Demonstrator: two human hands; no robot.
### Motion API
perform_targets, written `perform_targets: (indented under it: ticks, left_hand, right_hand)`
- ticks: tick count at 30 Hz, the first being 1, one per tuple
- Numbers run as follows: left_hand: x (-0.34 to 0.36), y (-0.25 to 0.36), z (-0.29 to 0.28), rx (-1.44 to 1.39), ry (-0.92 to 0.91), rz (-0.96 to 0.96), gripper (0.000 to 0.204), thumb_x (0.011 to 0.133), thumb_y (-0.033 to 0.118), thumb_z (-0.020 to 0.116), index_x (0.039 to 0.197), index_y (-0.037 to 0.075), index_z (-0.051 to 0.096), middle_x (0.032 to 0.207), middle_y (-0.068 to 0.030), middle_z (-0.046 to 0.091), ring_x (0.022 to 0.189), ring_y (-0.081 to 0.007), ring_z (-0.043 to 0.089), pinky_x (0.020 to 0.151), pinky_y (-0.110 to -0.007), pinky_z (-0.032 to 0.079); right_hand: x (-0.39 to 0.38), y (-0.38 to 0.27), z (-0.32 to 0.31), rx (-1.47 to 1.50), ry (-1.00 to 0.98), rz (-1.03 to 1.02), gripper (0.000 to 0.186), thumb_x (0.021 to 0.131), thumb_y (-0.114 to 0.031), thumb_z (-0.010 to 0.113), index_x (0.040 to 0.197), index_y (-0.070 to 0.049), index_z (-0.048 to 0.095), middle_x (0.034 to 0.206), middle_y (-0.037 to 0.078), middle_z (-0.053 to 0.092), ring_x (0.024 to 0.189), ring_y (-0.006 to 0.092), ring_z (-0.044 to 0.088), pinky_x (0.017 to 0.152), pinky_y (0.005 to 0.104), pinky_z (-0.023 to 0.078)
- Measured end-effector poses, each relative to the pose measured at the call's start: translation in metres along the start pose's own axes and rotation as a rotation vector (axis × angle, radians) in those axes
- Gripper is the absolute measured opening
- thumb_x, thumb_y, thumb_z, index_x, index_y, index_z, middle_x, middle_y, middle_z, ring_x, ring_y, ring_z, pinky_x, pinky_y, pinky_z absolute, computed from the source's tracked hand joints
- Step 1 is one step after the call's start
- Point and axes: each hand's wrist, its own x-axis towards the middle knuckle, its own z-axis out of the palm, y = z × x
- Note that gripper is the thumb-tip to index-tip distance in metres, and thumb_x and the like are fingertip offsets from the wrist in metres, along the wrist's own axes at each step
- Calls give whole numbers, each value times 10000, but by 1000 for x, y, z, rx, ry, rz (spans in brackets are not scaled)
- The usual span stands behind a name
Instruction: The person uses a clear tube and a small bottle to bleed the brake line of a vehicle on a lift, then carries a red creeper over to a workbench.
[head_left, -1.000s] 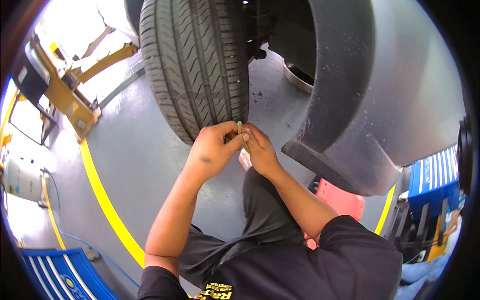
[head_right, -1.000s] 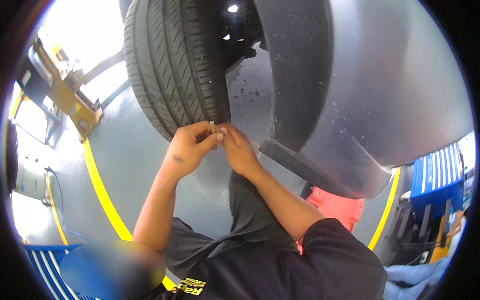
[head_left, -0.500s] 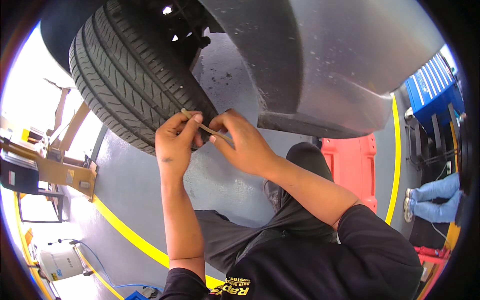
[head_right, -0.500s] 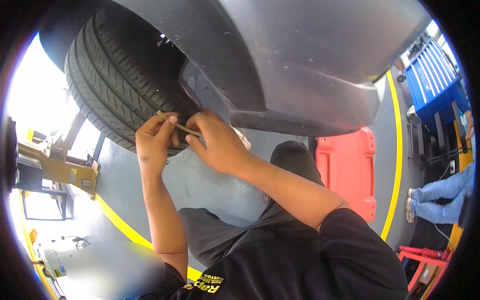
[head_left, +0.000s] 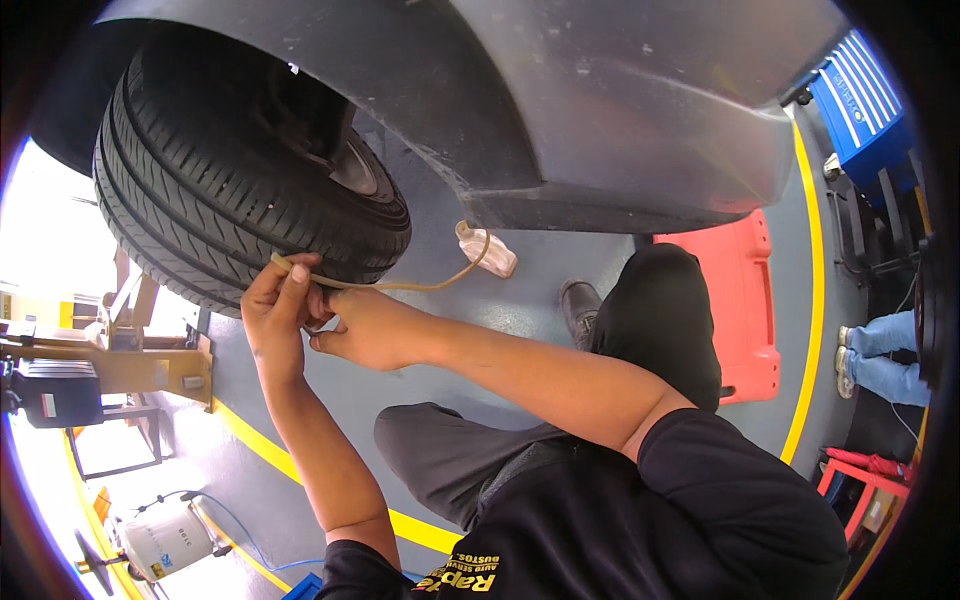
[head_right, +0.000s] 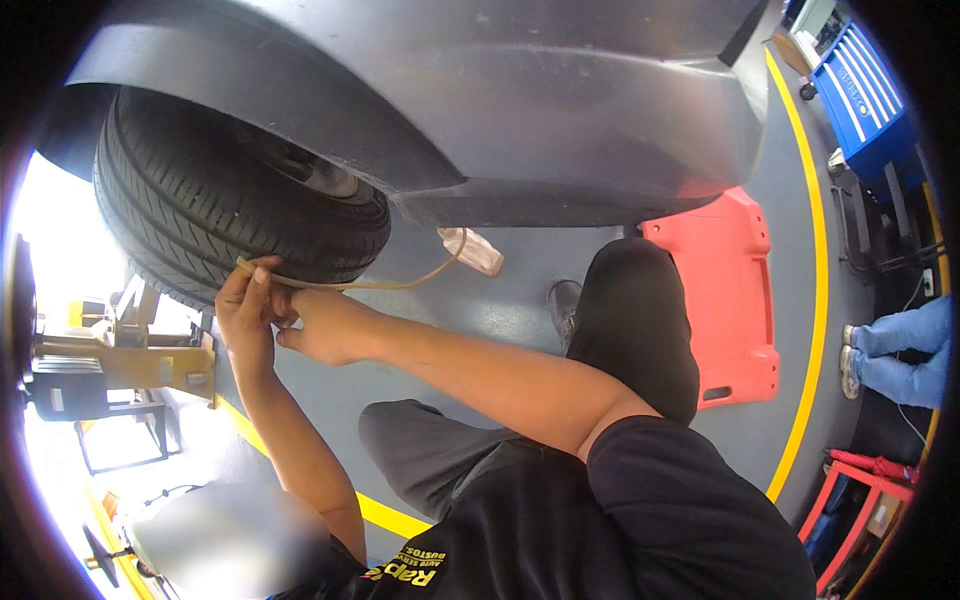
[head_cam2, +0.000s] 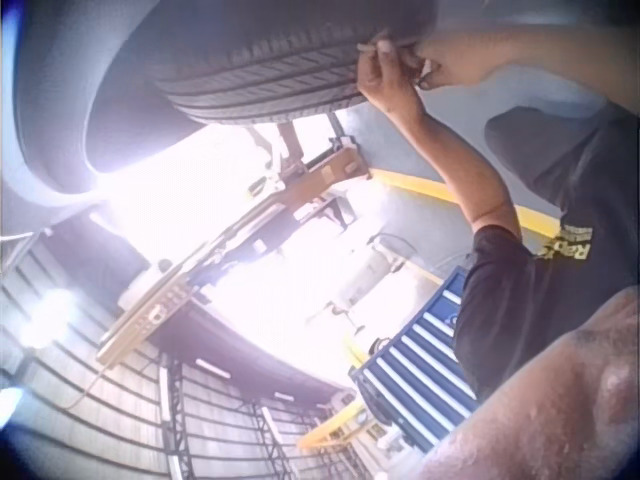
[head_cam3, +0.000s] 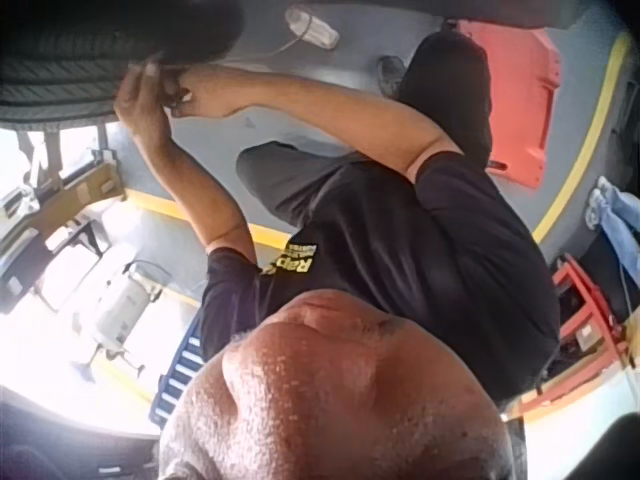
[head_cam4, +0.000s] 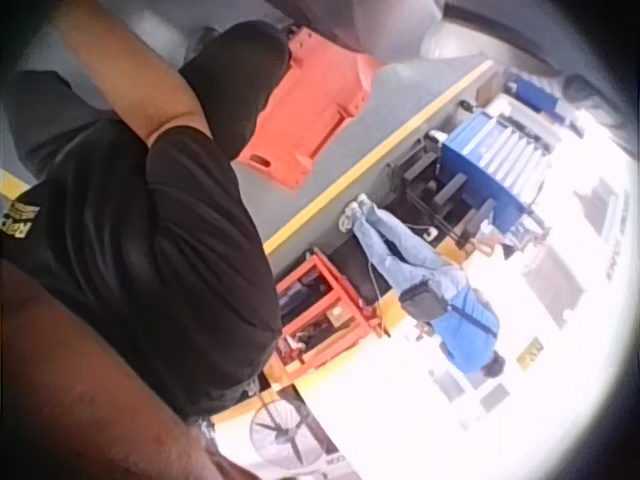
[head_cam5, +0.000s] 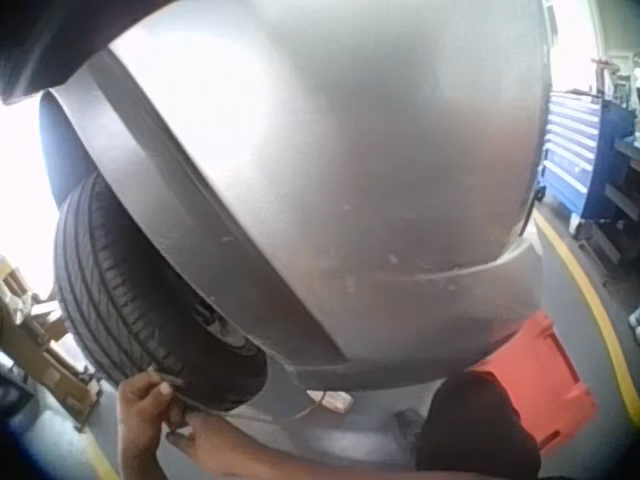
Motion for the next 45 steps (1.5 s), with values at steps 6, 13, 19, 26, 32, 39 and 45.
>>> perform_targets:
  ticks: [6,13,19,26,32,39,45]
  left_hand:
    - [6,-16,-19,-125,-89,125,301,940,264,641,1010,-29,652,604,5,501,527,-62,433,517,-214,317]
    - [7,-23,-22,-194,-139,111,309,947,262,628,1048,-30,632,621,-13,528,552,-86,475,536,-223,350]
    - [-2,-1,-12,-22,-77,89,291,947,228,629,1059,-40,641,690,-56,591,629,-123,534,625,-249,414]
    - [-10,46,28,804,-45,247,187,879,162,679,895,-24,665,833,-35,556,772,-159,528,712,-286,408]
    - [21,50,43,1283,51,740,170,845,191,691,848,30,636,934,-66,606,992,-289,525,882,-396,356]
    - [45,27,37,1427,277,1055,159,832,277,664,777,132,627,1014,66,675,1154,-184,531,898,-374,264]
    - [48,23,39,1410,294,1082,157,799,281,691,767,140,631,984,68,666,1130,-182,542,896,-373,268]
  right_hand:
    - [8,4,3,33,110,-177,244,860,-156,658,996,14,550,952,175,658,869,306,657,794,412,494]
    - [-2,2,-3,148,11,13,247,887,-143,612,1074,-5,526,876,122,643,783,264,646,736,382,501]
    - [-7,9,-86,69,-710,-81,200,903,-164,564,1038,-17,581,889,82,615,779,167,620,714,337,482]
    - [38,59,-98,21,-87,-177,256,889,-236,609,1065,-50,613,936,86,629,859,209,611,771,359,474]
    - [127,40,-93,-57,466,-369,266,889,-244,611,1073,-52,616,954,92,636,879,221,615,785,365,477]
    - [188,29,-90,-84,747,-388,277,888,-254,615,1082,-55,619,975,100,644,902,236,621,800,371,481]
    - [212,26,-88,-116,803,-386,287,888,-262,617,1090,-58,621,993,106,651,923,248,626,814,376,484]
